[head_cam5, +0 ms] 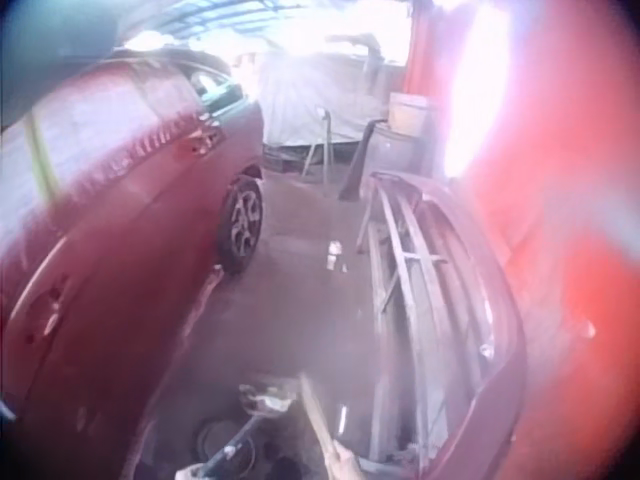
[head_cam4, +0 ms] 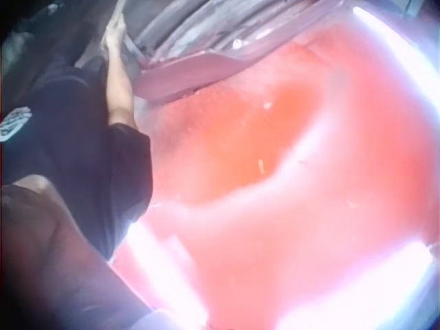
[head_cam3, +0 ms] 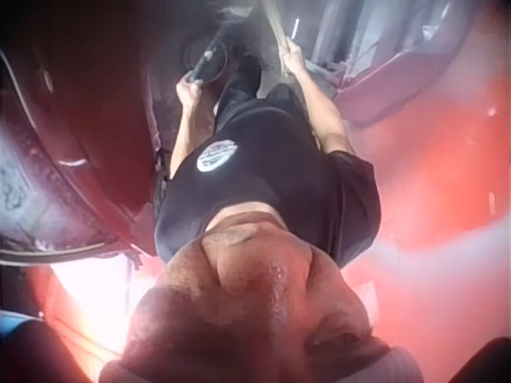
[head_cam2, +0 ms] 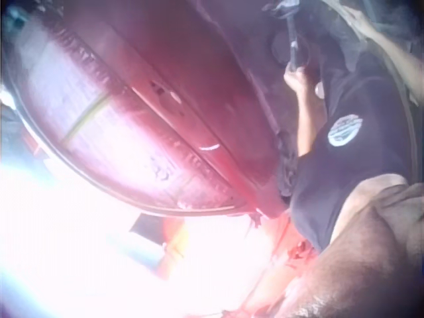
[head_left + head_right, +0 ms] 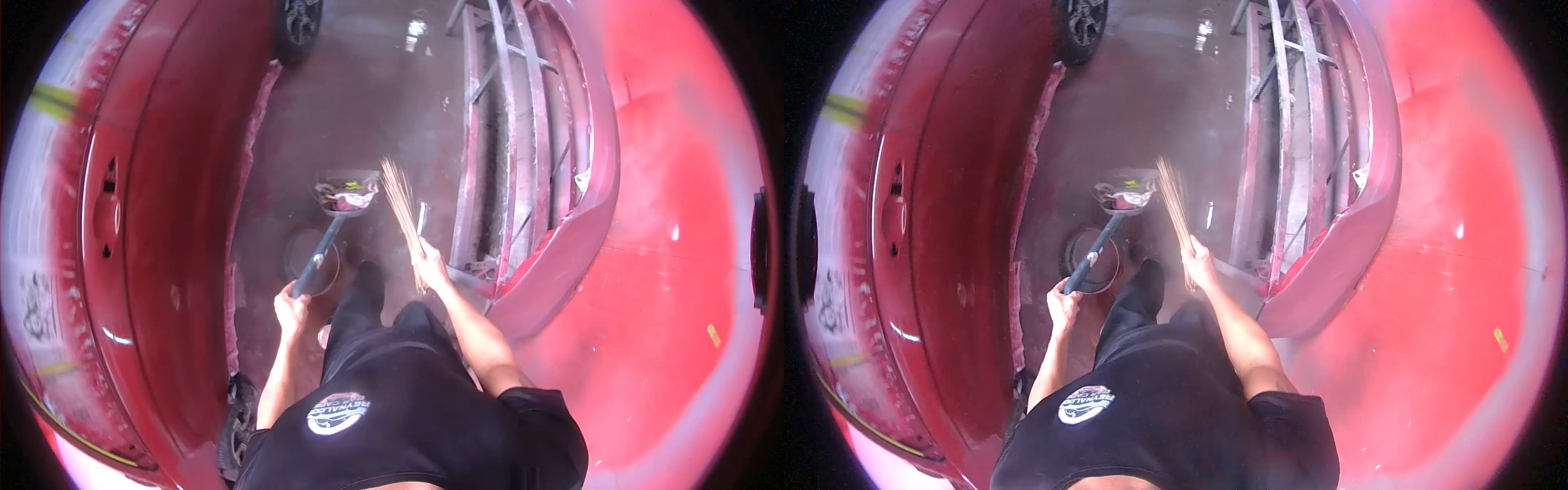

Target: The person sweeps debris on a concrete floor using a broom and dustpan, collecting the waste into a large sack. They also pick up trash from the hood of a white car and place it into the sack. The person continues sweeping around vehicles and equipment in the garage.

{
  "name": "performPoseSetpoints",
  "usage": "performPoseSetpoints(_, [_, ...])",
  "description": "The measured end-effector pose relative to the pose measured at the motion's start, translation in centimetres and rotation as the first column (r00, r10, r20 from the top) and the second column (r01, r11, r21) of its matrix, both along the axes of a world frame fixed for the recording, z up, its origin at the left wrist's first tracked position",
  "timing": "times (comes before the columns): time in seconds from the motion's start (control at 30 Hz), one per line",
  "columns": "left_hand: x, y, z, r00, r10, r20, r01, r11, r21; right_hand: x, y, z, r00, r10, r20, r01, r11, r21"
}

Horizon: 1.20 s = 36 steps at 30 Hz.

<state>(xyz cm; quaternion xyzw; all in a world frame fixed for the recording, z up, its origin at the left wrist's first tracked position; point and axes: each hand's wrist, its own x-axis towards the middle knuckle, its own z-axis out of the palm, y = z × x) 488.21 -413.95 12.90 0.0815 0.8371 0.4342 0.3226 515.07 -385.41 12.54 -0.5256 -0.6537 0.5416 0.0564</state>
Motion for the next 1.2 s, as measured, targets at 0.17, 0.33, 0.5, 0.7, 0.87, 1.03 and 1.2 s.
performPoseSetpoints(0.17, [-7.7, 5.8, 2.4, 0.997, 0.05, 0.055, -0.045, 0.995, -0.089, -3.5, 7.7, -3.2, 0.993, -0.088, -0.081, 0.095, 0.993, 0.075])
performPoseSetpoints(0.33, [-13.9, 12.2, 2.2, 0.993, 0.09, 0.079, -0.083, 0.992, -0.093, -7.6, 17.1, -3.0, 0.987, -0.149, 0.066, 0.132, 0.968, 0.213])
performPoseSetpoints(0.5, [-18.5, 20.0, 0.6, 0.966, 0.212, 0.148, -0.202, 0.976, -0.082, -12.9, 28.8, -4.3, 0.985, -0.139, 0.105, 0.125, 0.984, 0.127])
performPoseSetpoints(0.7, [-19.8, 26.2, -2.9, 0.904, 0.365, 0.224, -0.37, 0.929, -0.021, -22.2, 46.3, -5.7, 0.735, 0.242, 0.633, -0.364, 0.929, 0.068])
performPoseSetpoints(0.87, [-23.6, 31.5, -4.5, 0.832, 0.532, 0.157, -0.518, 0.847, -0.119, -31.3, 55.6, -4.8, 0.577, 0.496, 0.649, -0.584, 0.806, -0.097])
performPoseSetpoints(1.03, [-27.6, 37.1, -3.6, 0.82, 0.56, 0.118, -0.472, 0.779, -0.413, -36.9, 60.8, -13.3, 0.507, 0.53, 0.68, -0.75, 0.66, 0.045])
performPoseSetpoints(1.2, [-31.0, 39.2, -7.3, 0.858, 0.507, 0.081, -0.392, 0.748, -0.535, -47.4, 64.4, -21.7, 0.421, 0.66, 0.622, -0.844, 0.536, 0.003])
